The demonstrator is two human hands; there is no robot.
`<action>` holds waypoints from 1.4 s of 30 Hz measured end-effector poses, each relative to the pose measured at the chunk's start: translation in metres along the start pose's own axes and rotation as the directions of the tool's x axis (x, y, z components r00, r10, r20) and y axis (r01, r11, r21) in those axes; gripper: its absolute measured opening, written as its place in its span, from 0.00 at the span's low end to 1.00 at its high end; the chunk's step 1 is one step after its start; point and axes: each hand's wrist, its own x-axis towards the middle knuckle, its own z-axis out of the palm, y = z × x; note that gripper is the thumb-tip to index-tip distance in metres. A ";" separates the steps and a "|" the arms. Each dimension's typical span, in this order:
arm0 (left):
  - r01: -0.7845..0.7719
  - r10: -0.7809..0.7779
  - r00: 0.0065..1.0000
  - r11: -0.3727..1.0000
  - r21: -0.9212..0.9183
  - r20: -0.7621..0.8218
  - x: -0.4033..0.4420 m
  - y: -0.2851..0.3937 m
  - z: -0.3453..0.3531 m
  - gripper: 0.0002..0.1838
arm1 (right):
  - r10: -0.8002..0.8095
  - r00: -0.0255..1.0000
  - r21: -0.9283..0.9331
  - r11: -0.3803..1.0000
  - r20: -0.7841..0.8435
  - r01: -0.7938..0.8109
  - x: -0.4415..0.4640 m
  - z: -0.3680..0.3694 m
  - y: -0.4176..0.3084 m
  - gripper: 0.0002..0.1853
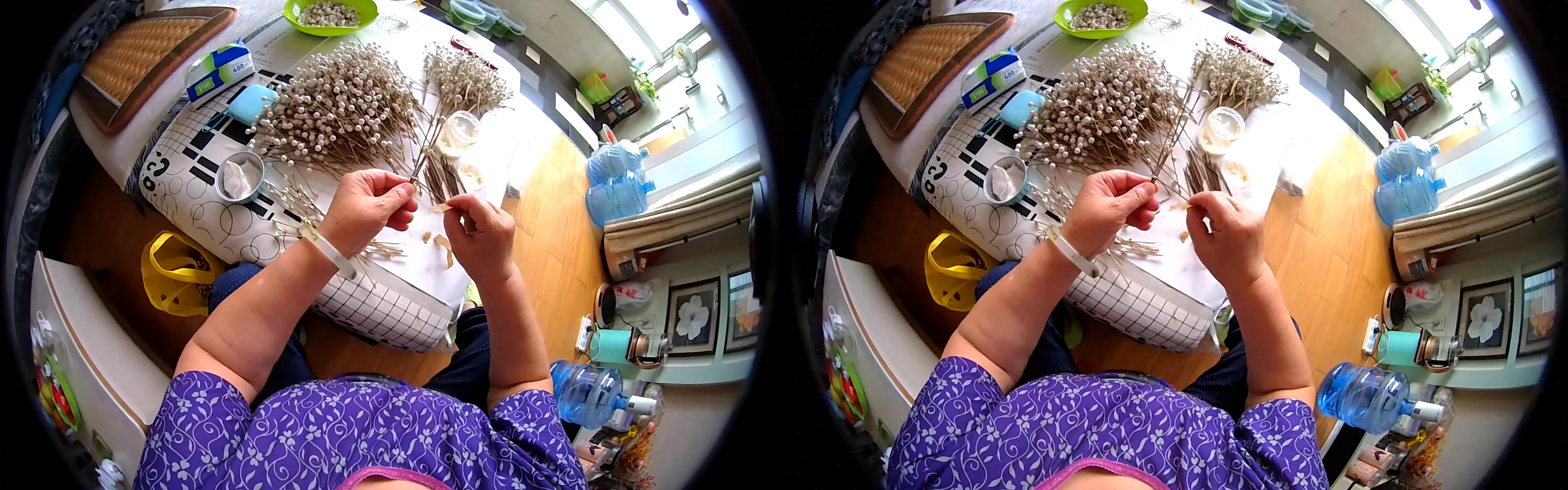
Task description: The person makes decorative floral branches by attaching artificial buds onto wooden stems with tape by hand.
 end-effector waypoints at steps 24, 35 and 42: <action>-0.132 0.132 0.986 0.991 0.007 -0.099 0.005 -0.014 0.003 0.07 | 0.278 0.947 0.395 0.861 0.160 -0.320 -0.012 0.031 -0.010 0.02; -0.097 0.093 0.990 0.995 -0.028 -0.108 0.002 -0.008 0.004 0.07 | 0.257 0.965 0.412 0.876 0.042 -0.251 -0.005 0.030 -0.008 0.03; -0.072 0.070 0.994 0.997 -0.012 -0.087 0.003 -0.007 0.004 0.07 | 0.187 0.982 0.278 0.944 -0.003 -0.179 -0.004 0.026 0.004 0.03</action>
